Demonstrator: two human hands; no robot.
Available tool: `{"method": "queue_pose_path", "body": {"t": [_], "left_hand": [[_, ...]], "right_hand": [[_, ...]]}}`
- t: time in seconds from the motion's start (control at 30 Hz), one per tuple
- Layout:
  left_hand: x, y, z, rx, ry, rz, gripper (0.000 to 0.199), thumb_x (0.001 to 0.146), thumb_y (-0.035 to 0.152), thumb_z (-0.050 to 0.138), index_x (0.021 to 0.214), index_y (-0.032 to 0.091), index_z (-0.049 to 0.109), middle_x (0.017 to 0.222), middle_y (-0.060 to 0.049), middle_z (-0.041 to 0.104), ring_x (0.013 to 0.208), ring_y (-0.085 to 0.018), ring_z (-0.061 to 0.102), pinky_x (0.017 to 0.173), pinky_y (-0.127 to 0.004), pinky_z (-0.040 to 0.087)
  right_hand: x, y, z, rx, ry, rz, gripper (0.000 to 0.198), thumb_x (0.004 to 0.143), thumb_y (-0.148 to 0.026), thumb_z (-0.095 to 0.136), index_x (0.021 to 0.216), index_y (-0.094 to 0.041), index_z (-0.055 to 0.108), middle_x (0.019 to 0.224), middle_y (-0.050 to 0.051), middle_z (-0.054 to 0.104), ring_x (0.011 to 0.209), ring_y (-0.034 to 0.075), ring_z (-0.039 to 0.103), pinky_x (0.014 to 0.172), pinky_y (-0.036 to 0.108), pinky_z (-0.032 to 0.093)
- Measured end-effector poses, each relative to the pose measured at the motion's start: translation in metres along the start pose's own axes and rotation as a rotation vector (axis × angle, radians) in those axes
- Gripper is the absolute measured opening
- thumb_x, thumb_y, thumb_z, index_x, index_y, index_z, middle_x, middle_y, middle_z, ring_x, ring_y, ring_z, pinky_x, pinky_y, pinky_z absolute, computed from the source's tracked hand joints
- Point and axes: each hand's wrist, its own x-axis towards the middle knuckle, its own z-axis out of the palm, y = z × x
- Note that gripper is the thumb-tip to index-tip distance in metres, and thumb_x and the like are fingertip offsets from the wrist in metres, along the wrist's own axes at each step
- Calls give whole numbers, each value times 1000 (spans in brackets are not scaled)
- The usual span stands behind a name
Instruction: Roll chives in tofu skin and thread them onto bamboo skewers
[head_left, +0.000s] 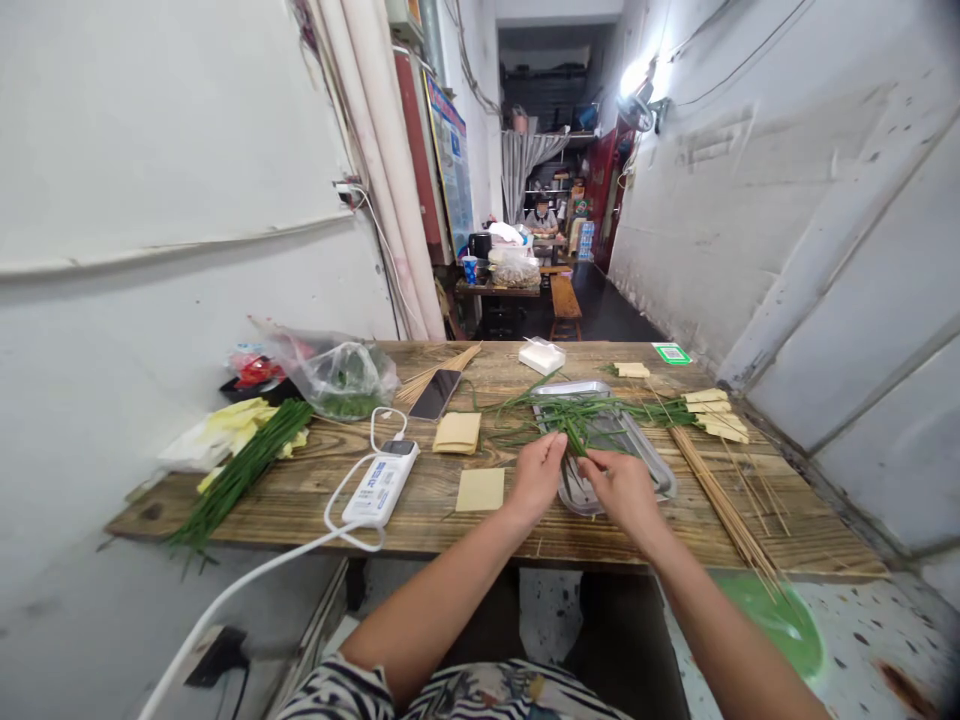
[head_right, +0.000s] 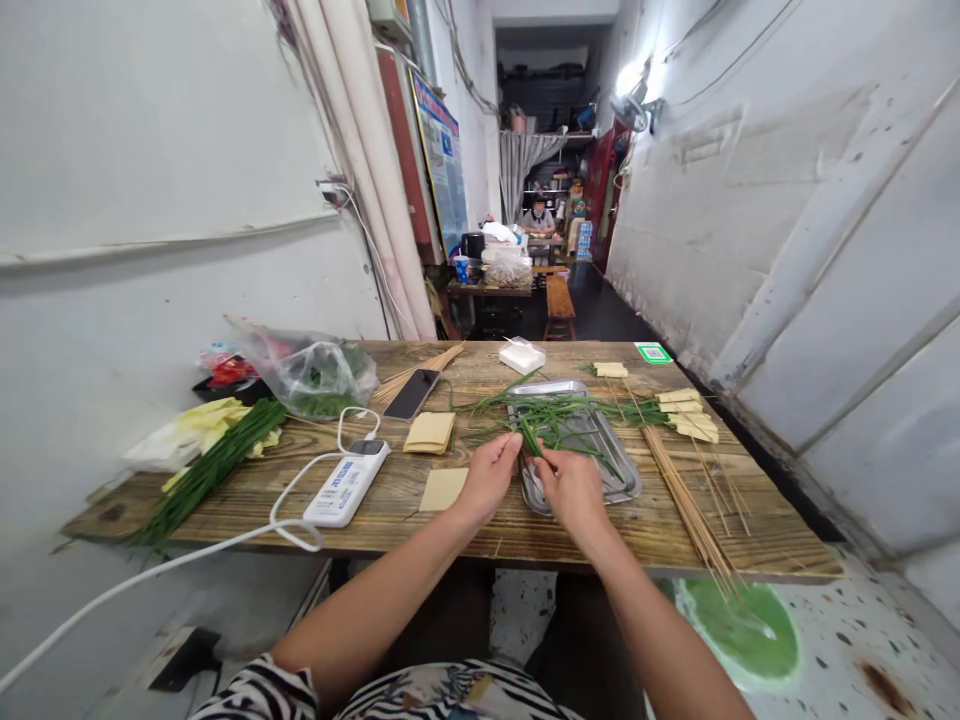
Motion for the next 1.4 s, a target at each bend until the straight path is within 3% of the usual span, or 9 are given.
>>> {"method": "queue_pose_path", "body": {"t": [0.13, 0.3, 0.47, 0.6, 0.8, 0.9, 1.0, 1.17, 1.4], "left_hand": [[1, 0, 6, -132, 90, 53, 40, 89, 45, 48, 102, 12, 66, 90, -9, 70, 84, -19, 64, 81, -32, 51], [5, 2, -2, 5, 145, 2, 38, 89, 35, 49, 118, 14, 63, 81, -5, 67, 74, -15, 61, 70, -25, 49], [4, 7, -14, 51, 106, -28, 41, 91, 31, 44, 127, 16, 57, 71, -1, 61, 61, -10, 53, 61, -21, 45], [3, 10, -20, 188, 97, 65, 40, 89, 28, 46, 123, 15, 60, 70, 0, 60, 65, -11, 53, 68, -23, 44], [9, 16, -49, 302, -157, 46, 44, 87, 25, 45, 127, 11, 57, 61, 2, 54, 59, -12, 48, 64, -24, 42], [8, 19, -70, 209, -393, -80, 58, 86, 28, 50, 139, 8, 40, 59, 4, 49, 54, -10, 43, 55, -20, 37], [4, 19, -87, 139, -579, -127, 72, 84, 31, 56, 146, 9, 24, 63, 4, 49, 56, -9, 43, 52, -18, 34], [-6, 19, -108, 222, -745, -145, 75, 83, 32, 61, 146, 15, 25, 75, 0, 57, 67, -12, 50, 61, -22, 39], [-7, 22, -139, 125, -734, -224, 54, 83, 36, 62, 129, 13, 46, 73, 1, 55, 63, -9, 46, 60, -21, 37]], "right_hand": [[-4, -14, 32, 288, 69, 114, 33, 82, -32, 45, 71, -16, 72, 64, 5, 70, 59, 18, 61, 58, 25, 43], [-6, -28, 60, 465, 213, 181, 36, 81, -36, 46, 81, -15, 74, 73, 5, 73, 62, 20, 62, 60, 28, 45], [-5, -39, 75, 527, 254, 177, 37, 82, -38, 46, 84, -14, 74, 72, 4, 72, 62, 20, 61, 58, 27, 44], [-5, -43, 81, 293, 279, 72, 33, 83, -29, 44, 78, -14, 72, 66, 7, 69, 58, 19, 58, 57, 27, 42], [-12, -37, 41, -131, 161, -260, 27, 89, -21, 46, 72, -16, 66, 66, 8, 65, 65, 19, 58, 69, 31, 41], [-7, -31, 17, -95, 125, -363, 19, 90, -21, 48, 98, -17, 65, 96, 11, 67, 89, 22, 59, 80, 33, 43], [3, -31, 11, 75, -132, -535, 28, 89, -16, 50, 115, -20, 58, 116, 10, 62, 104, 20, 56, 87, 33, 44], [11, -46, 24, 150, -412, -517, 7, 85, -14, 57, 86, -17, 64, 83, 6, 68, 75, 17, 62, 66, 25, 44], [22, -58, 45, 270, -385, -548, 20, 90, -19, 51, 82, -19, 70, 75, 4, 70, 68, 15, 64, 61, 22, 42]]}}
